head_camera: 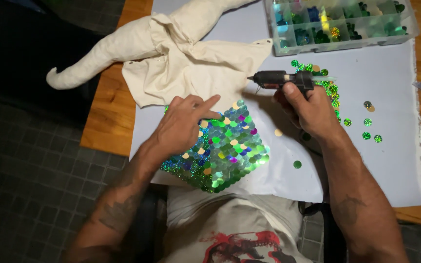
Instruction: Decorating a white fabric garment with green and blue sequins using a hot glue gun
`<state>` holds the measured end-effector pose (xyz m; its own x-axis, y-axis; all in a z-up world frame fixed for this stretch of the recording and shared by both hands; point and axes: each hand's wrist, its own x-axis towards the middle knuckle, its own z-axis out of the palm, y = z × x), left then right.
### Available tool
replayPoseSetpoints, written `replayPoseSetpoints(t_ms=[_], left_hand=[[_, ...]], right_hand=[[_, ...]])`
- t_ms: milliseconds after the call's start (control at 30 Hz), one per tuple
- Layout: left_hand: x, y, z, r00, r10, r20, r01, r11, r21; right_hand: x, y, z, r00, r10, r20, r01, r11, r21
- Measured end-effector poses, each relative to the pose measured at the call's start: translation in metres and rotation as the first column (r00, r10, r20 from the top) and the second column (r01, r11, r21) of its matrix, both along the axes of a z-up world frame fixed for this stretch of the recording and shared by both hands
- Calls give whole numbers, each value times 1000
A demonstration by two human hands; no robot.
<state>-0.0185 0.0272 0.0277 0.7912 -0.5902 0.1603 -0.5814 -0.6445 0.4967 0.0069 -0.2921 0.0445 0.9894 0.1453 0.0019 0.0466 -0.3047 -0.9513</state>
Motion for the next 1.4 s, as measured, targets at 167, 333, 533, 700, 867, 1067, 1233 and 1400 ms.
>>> replayPoseSetpoints(t_ms=[167, 333, 533, 700, 867, 1067, 1233, 1400], left_hand=[[0, 9, 7, 991, 36, -132, -70, 963, -260], [-6, 10, -18, 989, 34, 143, -20, 995, -95], [-3, 9, -35, 994, 33, 104, -34, 999, 12], [-12, 1, -15, 996, 74, 45, -76, 996, 43], [-11, 3, -21, 996, 83, 28, -82, 996, -45], [-14, -3, -2, 983, 130, -133, -170, 918, -358], [-10, -4, -29, 965, 146, 217, -134, 989, -69], [-7, -7, -51, 935, 121, 333, -126, 992, -6]], right_hand=[[2, -7, -15, 1000, -23, 7, 23, 999, 45], [8, -24, -31, 993, -5, 114, 32, 972, -235], [-5, -5, 1, 960, 51, 275, 17, 971, -239], [-4, -8, -8, 953, 76, 293, 2, 966, -259], [-3, -12, -7, 949, 69, 307, 6, 972, -237], [-2, -12, -4, 966, -53, 253, 99, 980, -171], [3, -14, -9, 961, -46, 273, 102, 976, -193], [3, -14, -12, 952, -38, 302, 86, 985, -148]])
